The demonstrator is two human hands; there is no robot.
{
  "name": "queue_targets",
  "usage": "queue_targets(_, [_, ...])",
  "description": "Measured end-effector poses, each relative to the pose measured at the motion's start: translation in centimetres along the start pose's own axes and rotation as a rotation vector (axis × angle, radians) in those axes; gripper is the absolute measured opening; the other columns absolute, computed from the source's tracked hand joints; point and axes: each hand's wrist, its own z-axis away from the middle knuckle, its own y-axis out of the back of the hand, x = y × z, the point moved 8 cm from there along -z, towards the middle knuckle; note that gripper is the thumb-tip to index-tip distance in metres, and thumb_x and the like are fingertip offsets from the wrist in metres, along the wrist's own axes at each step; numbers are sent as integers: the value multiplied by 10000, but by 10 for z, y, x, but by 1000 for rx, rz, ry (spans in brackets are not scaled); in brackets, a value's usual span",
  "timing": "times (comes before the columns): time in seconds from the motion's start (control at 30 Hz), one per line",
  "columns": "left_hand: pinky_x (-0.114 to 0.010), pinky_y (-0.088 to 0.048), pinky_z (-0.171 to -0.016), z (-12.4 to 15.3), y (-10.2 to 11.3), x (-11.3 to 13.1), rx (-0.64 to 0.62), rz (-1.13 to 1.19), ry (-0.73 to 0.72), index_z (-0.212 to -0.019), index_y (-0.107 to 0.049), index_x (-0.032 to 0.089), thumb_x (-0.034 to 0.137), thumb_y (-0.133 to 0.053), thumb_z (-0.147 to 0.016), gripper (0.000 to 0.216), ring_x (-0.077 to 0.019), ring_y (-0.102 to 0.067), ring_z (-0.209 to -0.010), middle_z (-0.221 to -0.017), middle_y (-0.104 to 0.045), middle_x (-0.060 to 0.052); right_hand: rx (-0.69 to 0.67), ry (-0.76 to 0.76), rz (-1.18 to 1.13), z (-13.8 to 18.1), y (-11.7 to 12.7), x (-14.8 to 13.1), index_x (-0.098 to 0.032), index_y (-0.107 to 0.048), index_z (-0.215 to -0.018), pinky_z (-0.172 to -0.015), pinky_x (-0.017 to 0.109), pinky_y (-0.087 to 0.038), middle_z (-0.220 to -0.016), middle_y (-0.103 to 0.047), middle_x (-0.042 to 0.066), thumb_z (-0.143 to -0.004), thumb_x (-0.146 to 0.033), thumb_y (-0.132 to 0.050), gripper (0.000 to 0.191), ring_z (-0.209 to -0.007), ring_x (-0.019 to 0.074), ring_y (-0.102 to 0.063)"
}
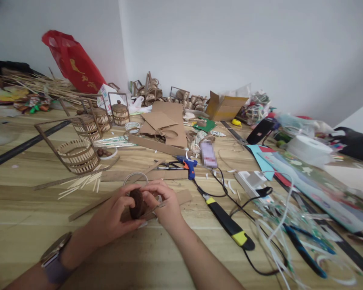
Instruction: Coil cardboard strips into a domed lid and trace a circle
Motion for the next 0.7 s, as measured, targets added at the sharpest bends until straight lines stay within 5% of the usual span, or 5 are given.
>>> queue_targets(0.57, [-525,-557,-964,-1,-3,-5,-7,21,68,-1028,-489,230,272,-732,-841,310,-324,-609,-1227,-1374,-556,-183,-128,18,131,1,-4,0,-258,-780,-1055,-841,336,-533,-1036,-760,68,-904,-367,-650,227,-933,210,-686])
queue_targets(0.7, [-490,-578,-948,-4,-3,-5,-29,23,78,-1182,-501,238,271,-749,-824,437,-304,-645,-1180,-1321,-615,-143,-138,-49,84,2,-5,6,-263,-779,-1071,-841,334,-531,-1041,-760,63,-879,-348,-663,240,-910,204,-684])
